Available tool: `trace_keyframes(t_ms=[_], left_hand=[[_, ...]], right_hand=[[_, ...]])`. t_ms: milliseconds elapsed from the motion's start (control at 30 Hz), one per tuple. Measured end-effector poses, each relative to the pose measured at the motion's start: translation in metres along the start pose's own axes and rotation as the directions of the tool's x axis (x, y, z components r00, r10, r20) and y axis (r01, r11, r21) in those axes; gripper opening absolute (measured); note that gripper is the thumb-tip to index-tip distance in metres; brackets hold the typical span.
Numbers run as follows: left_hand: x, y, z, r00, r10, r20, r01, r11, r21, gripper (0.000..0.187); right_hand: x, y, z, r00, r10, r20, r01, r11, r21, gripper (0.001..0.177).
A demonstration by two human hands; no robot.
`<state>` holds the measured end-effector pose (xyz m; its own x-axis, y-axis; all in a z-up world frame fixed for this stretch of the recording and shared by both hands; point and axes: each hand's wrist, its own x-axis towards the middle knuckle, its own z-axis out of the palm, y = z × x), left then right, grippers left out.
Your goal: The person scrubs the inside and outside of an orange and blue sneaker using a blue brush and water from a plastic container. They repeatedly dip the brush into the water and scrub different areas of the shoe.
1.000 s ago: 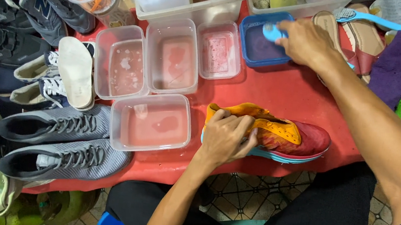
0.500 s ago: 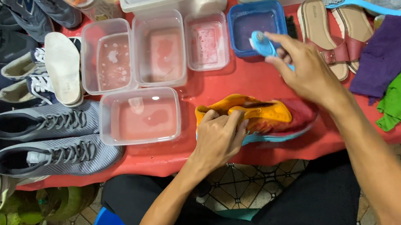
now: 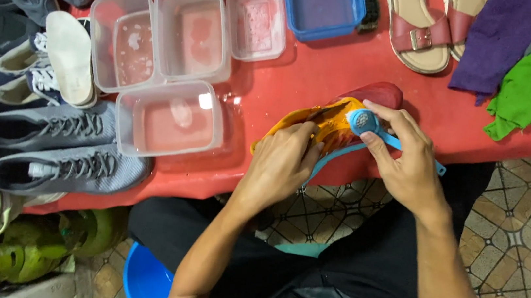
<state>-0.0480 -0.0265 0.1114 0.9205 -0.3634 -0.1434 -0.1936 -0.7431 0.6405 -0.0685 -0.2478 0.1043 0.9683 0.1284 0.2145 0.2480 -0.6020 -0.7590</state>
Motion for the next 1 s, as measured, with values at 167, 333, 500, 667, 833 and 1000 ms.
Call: trace_keyframes(t_ms=[167,333,500,667,833,1000], left_hand=[[0.013,-0.002,0.003,0.990,0.051,0.133,-0.041,0.996,-0.079,0.027],[0.009,0.001,0.007,0.991,0.052,0.124,-0.028,0.982,-0.186,0.017],[0.002,-0.002,0.017,0.997,0.055,0.057,-0.036,0.953,-0.301,0.015],[0.000,0.010,0.009,0.997,0.078,-0.006,-0.074,0.921,-0.383,0.008],[0.000,0.025,0.001,0.993,0.115,-0.033,-0.118,0.890,-0.441,0.010],[-0.001,0.001,0.012,0.986,0.138,0.089,-0.086,0.893,-0.441,0.026]], right_hand=[[-0.022,0.016,0.014,0.998,-0.012,-0.055,0.008,0.998,-0.067,0.038],[-0.037,0.028,0.020,0.996,-0.021,-0.083,0.012,0.995,-0.103,0.038],[-0.039,0.033,0.027,0.998,-0.014,-0.061,0.013,0.999,-0.030,0.034],[-0.030,0.024,0.027,1.000,0.003,-0.018,-0.004,1.000,-0.014,0.037],[-0.027,0.016,0.033,0.995,-0.088,-0.036,0.086,0.994,-0.063,0.025],[-0.017,0.022,0.038,0.966,-0.232,-0.113,0.198,0.946,-0.255,0.033]])
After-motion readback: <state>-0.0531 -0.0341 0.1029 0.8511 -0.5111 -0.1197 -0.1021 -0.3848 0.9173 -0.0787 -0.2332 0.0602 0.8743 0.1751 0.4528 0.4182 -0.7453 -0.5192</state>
